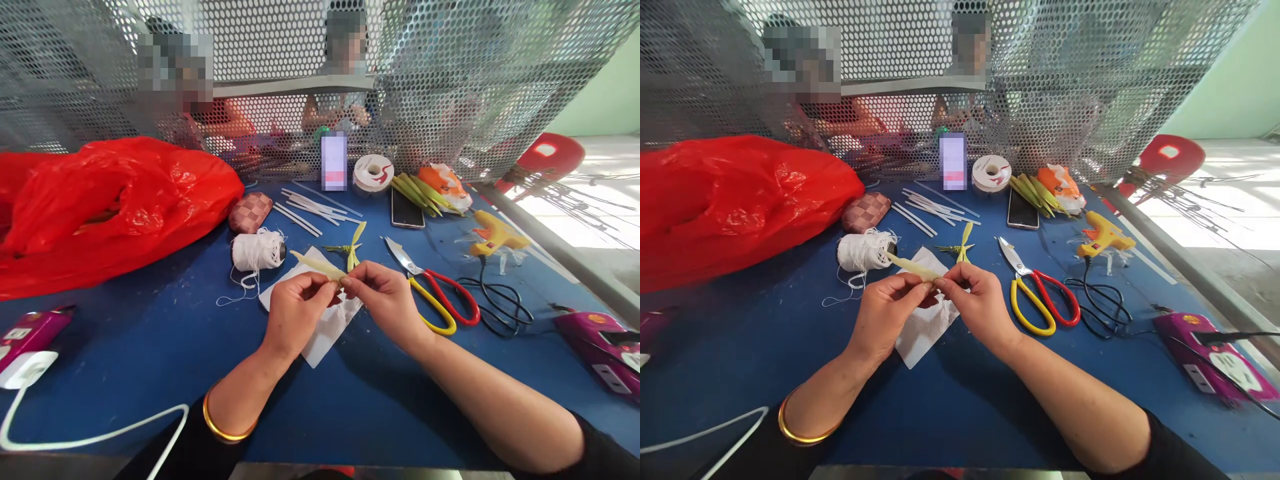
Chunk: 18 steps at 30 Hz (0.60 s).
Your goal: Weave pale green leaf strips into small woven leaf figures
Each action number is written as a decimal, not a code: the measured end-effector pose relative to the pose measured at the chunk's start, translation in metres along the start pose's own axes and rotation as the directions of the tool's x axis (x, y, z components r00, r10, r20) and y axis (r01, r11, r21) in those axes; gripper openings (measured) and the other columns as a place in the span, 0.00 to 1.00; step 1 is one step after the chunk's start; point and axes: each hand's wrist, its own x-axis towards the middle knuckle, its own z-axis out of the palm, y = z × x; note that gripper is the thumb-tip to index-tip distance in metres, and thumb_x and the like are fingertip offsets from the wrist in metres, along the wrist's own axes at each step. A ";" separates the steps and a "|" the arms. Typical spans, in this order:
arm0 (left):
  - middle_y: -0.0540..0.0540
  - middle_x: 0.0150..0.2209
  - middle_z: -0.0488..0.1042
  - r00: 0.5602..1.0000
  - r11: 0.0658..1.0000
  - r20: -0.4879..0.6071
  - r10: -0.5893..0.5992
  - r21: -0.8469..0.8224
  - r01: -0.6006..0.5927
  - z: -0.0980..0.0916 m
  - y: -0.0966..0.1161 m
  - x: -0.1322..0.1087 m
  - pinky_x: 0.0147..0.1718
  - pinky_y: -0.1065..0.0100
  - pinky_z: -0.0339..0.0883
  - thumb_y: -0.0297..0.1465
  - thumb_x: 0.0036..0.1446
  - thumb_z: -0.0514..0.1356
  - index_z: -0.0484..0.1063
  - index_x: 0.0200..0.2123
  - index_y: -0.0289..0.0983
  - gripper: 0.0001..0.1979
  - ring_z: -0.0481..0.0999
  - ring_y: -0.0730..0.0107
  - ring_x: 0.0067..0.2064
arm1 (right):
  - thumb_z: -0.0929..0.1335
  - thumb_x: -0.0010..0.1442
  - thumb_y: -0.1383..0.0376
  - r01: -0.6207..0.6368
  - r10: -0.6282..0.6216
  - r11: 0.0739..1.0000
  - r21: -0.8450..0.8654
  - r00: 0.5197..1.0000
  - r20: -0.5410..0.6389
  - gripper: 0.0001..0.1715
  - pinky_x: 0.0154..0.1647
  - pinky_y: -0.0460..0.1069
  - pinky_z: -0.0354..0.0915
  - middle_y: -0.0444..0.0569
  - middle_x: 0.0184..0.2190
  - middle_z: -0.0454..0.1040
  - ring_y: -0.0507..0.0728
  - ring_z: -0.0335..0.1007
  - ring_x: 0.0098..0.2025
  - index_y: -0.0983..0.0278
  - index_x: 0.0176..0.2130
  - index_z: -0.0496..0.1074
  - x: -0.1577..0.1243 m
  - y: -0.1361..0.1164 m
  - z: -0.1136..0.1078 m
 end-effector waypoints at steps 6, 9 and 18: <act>0.50 0.25 0.78 0.999 0.998 0.045 -0.007 0.070 0.003 -0.001 -0.002 0.001 0.33 0.70 0.73 0.32 0.47 0.69 0.79 0.27 0.36 0.06 0.79 0.69 0.29 | 0.70 0.57 0.57 -0.025 0.023 0.998 -0.049 0.999 -0.029 0.15 0.29 0.47 0.59 0.42 0.21 0.69 0.51 0.61 0.26 0.63 0.24 0.69 0.002 0.001 0.000; 0.50 0.24 0.77 0.998 0.997 0.060 -0.016 0.072 0.012 -0.002 -0.002 0.003 0.32 0.70 0.73 0.34 0.48 0.69 0.77 0.25 0.36 0.07 0.78 0.69 0.28 | 0.70 0.56 0.55 -0.065 0.065 0.998 -0.023 0.998 -0.001 0.17 0.27 0.47 0.58 0.41 0.19 0.68 0.51 0.60 0.24 0.63 0.23 0.68 0.003 0.002 -0.001; 0.48 0.25 0.79 0.985 0.912 0.165 0.042 0.397 -0.105 -0.004 -0.002 0.000 0.31 0.69 0.68 0.30 0.51 0.64 0.78 0.26 0.38 0.04 0.76 0.67 0.28 | 0.72 0.52 0.60 -0.106 0.100 0.989 0.100 0.993 0.060 0.09 0.31 0.47 0.62 0.42 0.25 0.71 0.51 0.65 0.28 0.64 0.30 0.73 0.006 0.006 0.001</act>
